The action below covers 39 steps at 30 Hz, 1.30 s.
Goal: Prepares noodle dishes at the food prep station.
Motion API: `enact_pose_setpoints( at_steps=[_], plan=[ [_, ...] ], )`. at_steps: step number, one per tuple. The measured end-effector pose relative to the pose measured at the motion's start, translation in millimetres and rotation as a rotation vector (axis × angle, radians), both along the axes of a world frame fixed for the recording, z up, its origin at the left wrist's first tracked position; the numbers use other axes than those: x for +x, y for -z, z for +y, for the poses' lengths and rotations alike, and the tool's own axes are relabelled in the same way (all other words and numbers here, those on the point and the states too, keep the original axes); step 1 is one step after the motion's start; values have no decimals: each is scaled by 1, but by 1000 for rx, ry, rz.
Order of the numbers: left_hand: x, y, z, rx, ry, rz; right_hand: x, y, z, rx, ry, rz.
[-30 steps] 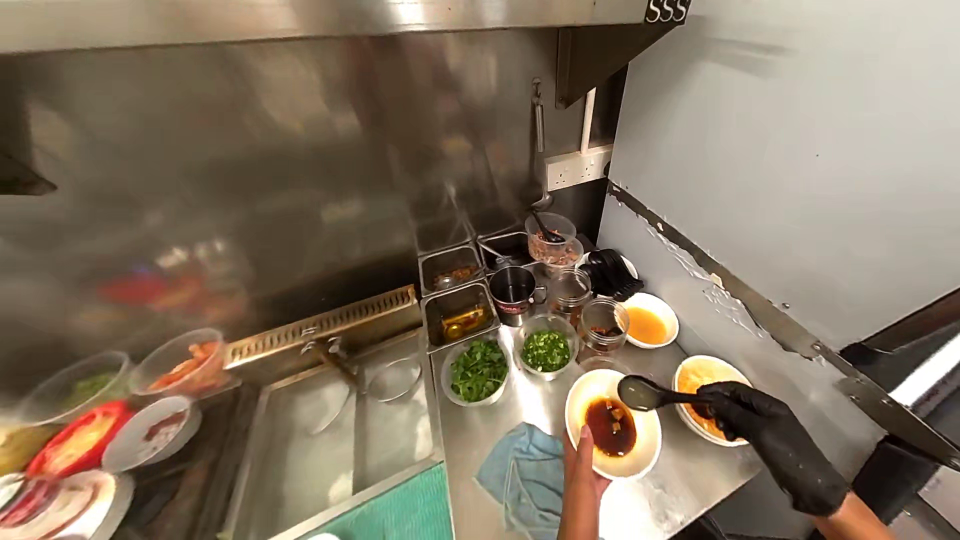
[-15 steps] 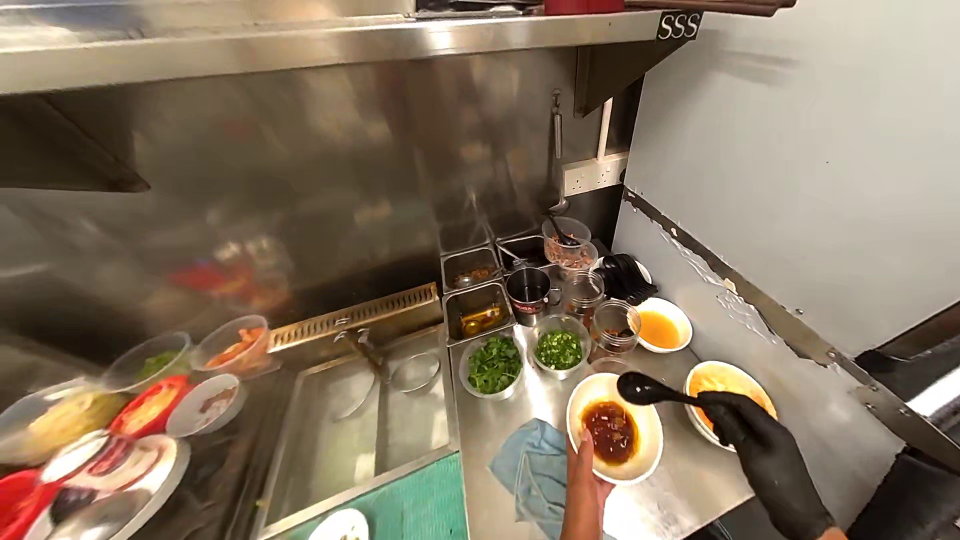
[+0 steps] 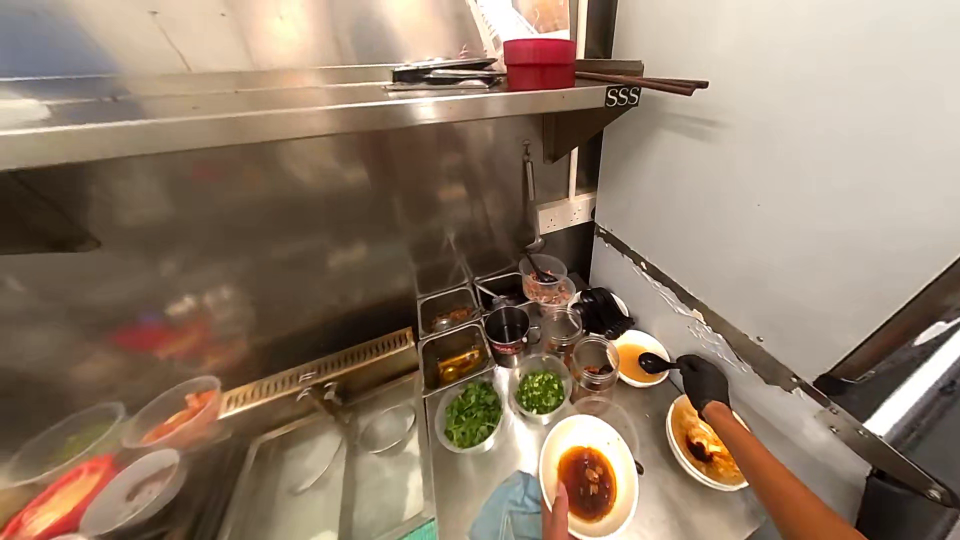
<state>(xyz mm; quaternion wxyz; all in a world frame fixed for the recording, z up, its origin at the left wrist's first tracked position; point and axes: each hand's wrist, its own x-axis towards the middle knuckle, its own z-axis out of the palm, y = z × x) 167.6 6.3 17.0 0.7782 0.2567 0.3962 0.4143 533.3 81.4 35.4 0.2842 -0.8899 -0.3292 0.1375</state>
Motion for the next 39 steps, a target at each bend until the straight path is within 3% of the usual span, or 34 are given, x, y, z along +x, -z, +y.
enact_pose_setpoints(
  at_steps=[4, 6, 11, 15, 25, 29, 35, 39],
  plan=[
    [0, 5, 2, -4, -14, 13, 16, 23, 18, -141, -6, 174],
    [1, 3, 2, -12, -21, 4, 17, 15, 22, -250, -56, 212],
    [3, -4, 3, -25, -23, 12, 14, 9, 9, 76, 41, 526],
    [7, -8, 3, -40, -20, 19, 12, -5, -6, 301, 40, 644],
    [22, -17, 0, -83, -27, 9, -38, -92, -81, 394, -147, 717],
    [25, -16, -4, -92, -18, -1, -81, -97, -107, 358, -276, 610],
    [17, -16, -9, -72, -12, 9, -130, -84, -139, 462, -613, 30],
    [9, -20, -11, -73, -38, 40, -161, -110, -158, 460, -807, -177]
  ],
)
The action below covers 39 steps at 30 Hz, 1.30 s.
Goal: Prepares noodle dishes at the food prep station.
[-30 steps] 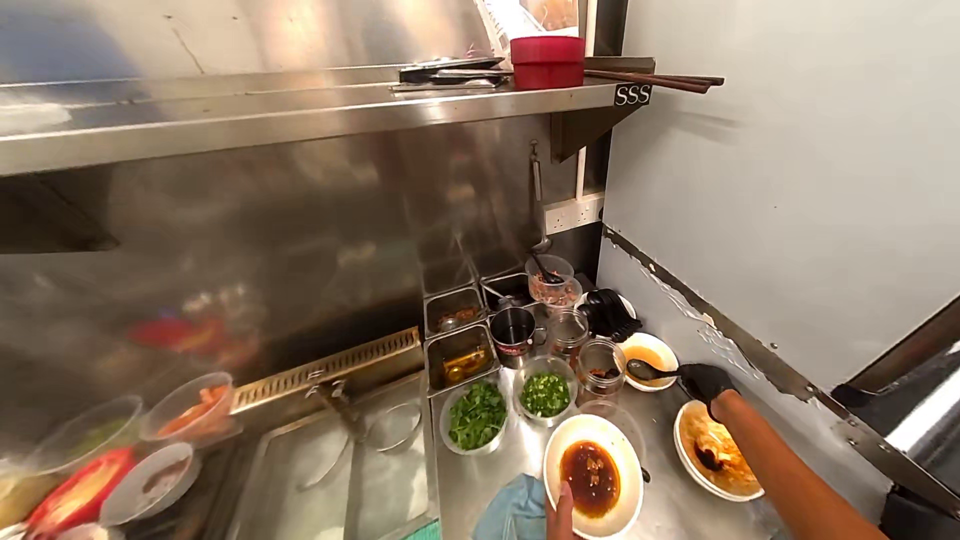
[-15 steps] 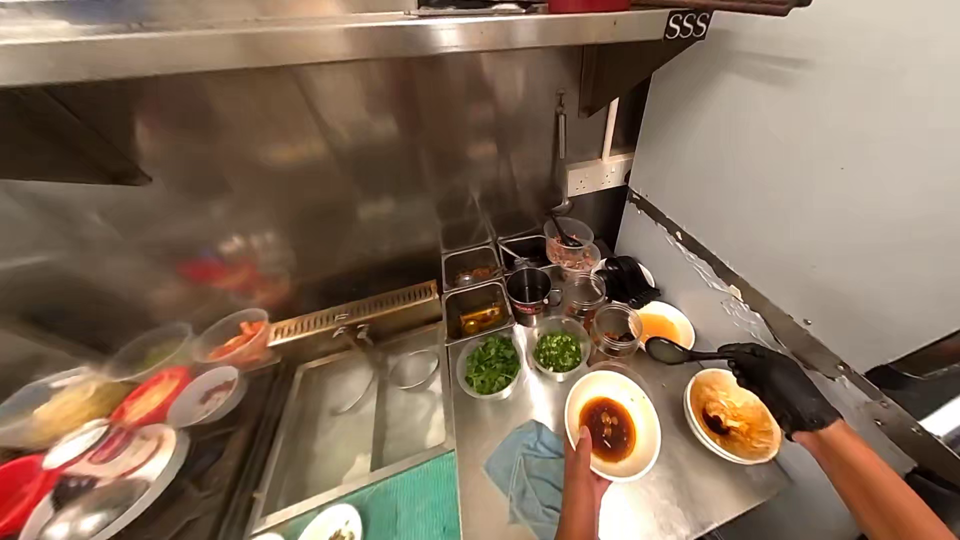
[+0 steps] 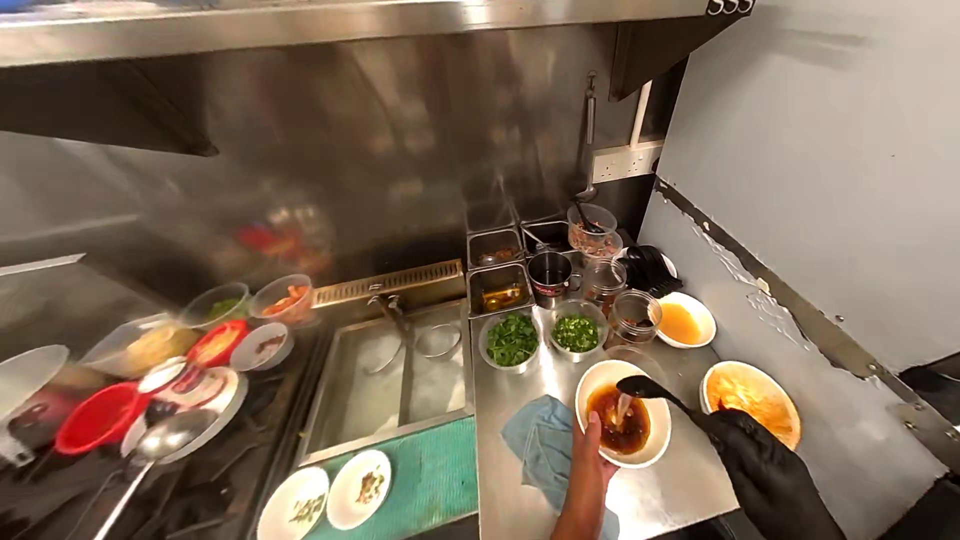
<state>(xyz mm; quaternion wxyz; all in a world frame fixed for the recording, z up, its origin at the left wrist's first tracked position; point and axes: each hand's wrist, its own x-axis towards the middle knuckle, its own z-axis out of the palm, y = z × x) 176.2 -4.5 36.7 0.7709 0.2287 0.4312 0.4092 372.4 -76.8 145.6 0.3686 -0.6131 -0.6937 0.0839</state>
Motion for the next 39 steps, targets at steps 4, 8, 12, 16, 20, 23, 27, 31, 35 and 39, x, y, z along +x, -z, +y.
enact_pose_setpoints(
  at_steps=[4, 8, 12, 16, 20, 23, 27, 31, 35, 39],
  plan=[
    [-7, 2, -2, -1, -44, 4, 4, 46, 0, 144, -33, -76],
    [-12, 9, -4, -20, -106, 32, -9, 38, 6, 13, 145, 366],
    [-14, 11, -9, -45, -155, 39, 16, 52, 27, -39, 375, 897],
    [-15, 17, -19, -64, -201, 44, 66, 72, 57, -28, 568, 1090],
    [-14, 7, -39, -61, -245, 82, 110, 85, 102, -14, 651, 698],
    [-9, 17, -48, -46, -239, 74, 144, 110, 135, -74, 691, 350],
    [-7, 33, -55, -21, -241, 52, 170, 150, 162, -98, 662, -21],
    [0, 27, -57, -25, -271, 54, 161, 123, 157, -301, 640, 40],
    [6, 25, -56, -43, -313, 38, 164, 112, 137, -166, 619, 274],
    [13, 27, -51, -46, -308, 35, 159, 87, 102, -11, 560, 584]
  ],
)
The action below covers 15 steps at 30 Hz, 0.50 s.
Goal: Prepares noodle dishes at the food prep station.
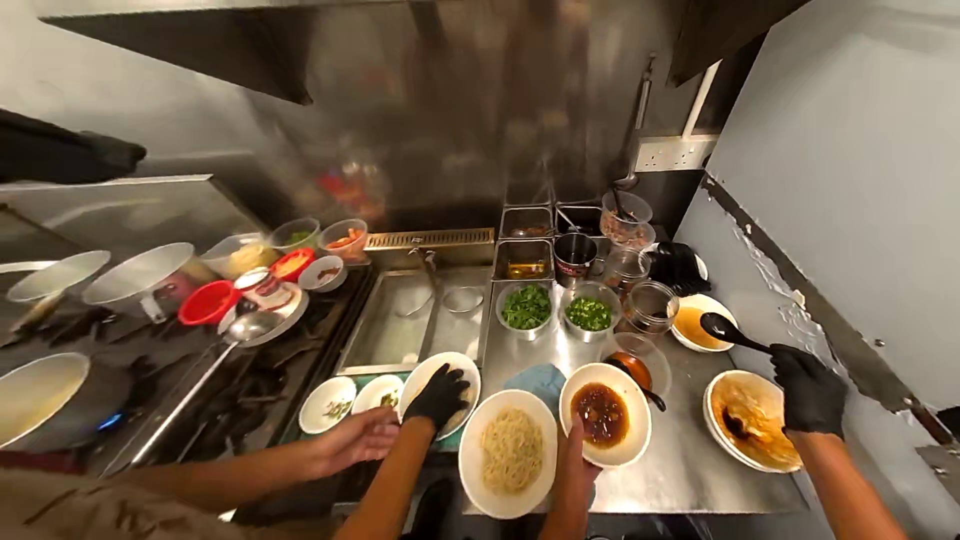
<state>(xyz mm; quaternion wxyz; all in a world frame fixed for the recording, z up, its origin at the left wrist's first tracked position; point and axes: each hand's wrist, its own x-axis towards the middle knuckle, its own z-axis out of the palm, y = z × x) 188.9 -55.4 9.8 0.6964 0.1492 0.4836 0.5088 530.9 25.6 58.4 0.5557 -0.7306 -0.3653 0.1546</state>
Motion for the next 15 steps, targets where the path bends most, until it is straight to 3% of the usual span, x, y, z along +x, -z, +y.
enact_pose_setpoints(
  at_steps=[4, 7, 13, 15],
  plan=[
    [3, 3, 0, -22, 9, -6, -20, -20, -45, 68, -114, 240],
    [6, 10, -1, -13, 24, -2, -51, -33, -76, 23, -213, 281],
    [6, 0, -14, -14, 51, 15, -130, -64, -113, -73, -379, 47],
    [4, 1, -16, 12, 50, 15, -137, -49, -115, -48, -426, -61]
  ],
)
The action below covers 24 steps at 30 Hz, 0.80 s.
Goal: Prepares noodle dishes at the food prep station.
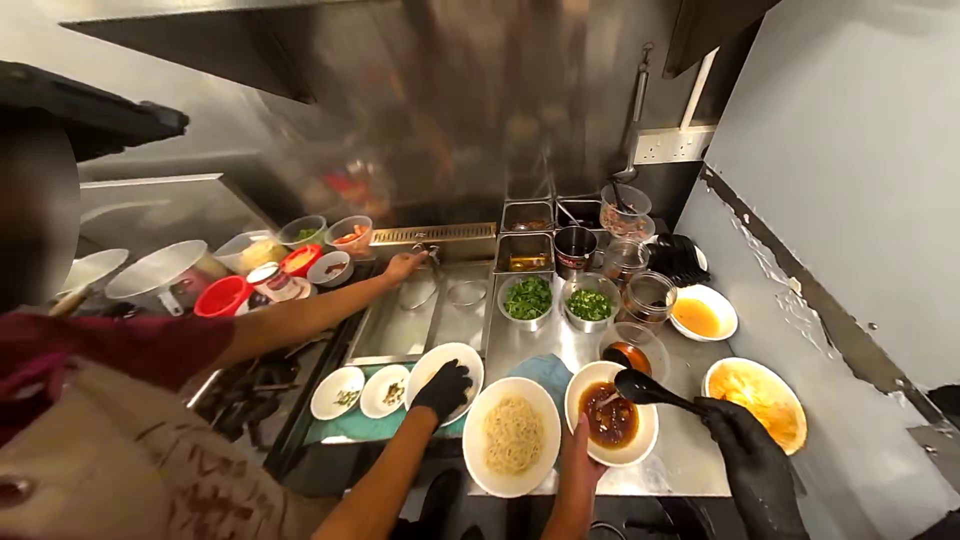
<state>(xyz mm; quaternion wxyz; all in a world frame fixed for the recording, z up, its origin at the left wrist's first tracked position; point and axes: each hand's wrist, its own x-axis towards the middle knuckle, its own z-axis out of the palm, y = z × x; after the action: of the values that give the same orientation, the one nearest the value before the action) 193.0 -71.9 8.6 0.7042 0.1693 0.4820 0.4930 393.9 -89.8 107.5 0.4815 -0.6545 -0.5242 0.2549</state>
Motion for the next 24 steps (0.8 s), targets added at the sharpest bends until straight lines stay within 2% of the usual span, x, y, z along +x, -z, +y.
enact_pose_setpoints(
  at_steps=[3, 6, 9, 11, 13, 16, 19, 22, 24],
  plan=[
    [-4, 3, -3, 21, -15, -3, 6, 34, 6, 115, -41, -51],
    [-6, 5, -3, 11, -43, -11, 25, 44, 21, 119, -2, 151],
    [-10, 6, -3, -13, -79, -26, 51, 47, 56, 74, 242, 414],
    [-15, 7, -6, -35, -72, -3, 68, 48, 86, 26, 382, 428],
    [-20, 7, -11, -59, -62, 18, 87, 59, 116, -43, 428, 282],
    [-27, 4, -15, -50, -44, 60, 115, 84, 153, -195, 336, -46],
    [-37, -1, -15, -31, -41, 168, 121, 91, 165, -291, 251, -297],
    [-53, -4, -9, 44, -35, 302, 101, 82, 152, -229, 303, -468],
    [-65, -8, -3, 89, -18, 362, 72, 72, 127, -100, 277, -541]
  ],
)
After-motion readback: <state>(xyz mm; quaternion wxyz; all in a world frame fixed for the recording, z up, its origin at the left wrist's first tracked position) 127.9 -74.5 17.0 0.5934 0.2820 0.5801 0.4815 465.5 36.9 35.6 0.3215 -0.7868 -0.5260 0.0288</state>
